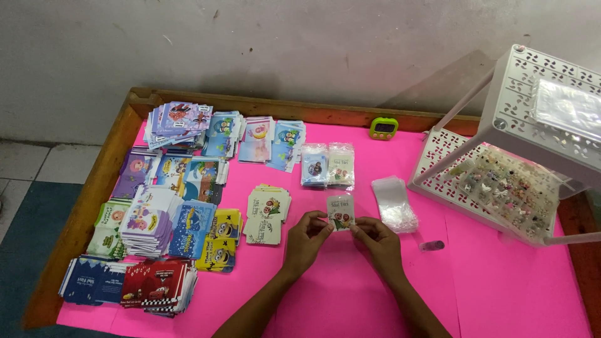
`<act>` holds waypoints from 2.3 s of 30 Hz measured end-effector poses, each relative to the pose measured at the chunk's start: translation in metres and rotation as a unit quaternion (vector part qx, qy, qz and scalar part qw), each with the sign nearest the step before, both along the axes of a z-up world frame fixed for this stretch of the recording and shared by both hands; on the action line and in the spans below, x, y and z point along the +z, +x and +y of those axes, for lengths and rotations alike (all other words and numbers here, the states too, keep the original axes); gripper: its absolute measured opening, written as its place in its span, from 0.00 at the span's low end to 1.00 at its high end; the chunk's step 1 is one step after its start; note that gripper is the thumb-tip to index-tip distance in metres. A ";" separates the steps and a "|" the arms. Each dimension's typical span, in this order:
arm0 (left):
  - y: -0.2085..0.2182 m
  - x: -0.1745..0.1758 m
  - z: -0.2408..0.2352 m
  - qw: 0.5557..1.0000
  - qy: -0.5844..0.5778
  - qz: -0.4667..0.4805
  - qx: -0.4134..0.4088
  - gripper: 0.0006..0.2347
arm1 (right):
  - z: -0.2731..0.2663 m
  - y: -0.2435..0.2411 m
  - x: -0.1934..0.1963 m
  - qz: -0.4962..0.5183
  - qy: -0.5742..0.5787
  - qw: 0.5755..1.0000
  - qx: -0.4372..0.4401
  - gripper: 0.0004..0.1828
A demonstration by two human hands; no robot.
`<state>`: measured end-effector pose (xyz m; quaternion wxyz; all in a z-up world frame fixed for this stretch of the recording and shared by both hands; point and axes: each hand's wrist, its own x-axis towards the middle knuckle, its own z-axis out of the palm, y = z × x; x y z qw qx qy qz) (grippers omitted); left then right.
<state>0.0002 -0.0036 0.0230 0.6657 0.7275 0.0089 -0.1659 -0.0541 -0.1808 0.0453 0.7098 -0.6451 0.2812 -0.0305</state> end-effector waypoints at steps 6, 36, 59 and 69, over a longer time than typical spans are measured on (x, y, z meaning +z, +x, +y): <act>-0.009 -0.012 0.000 0.995 -0.018 -0.093 -0.029 0.14 | -0.015 0.018 -0.003 -0.054 -0.128 0.990 -0.015 0.19; -0.007 -0.012 0.010 0.899 0.076 -0.421 -0.097 0.04 | -0.016 0.075 -0.013 -0.074 -0.429 0.896 0.086 0.19; 0.025 -0.061 0.046 0.740 0.528 -0.404 0.097 0.13 | -0.004 -0.025 -0.033 -0.023 -0.227 0.958 0.174 0.13; 0.023 -0.052 0.045 0.690 0.569 -0.427 0.134 0.09 | -0.010 -0.024 -0.049 -0.032 -0.227 0.957 0.178 0.12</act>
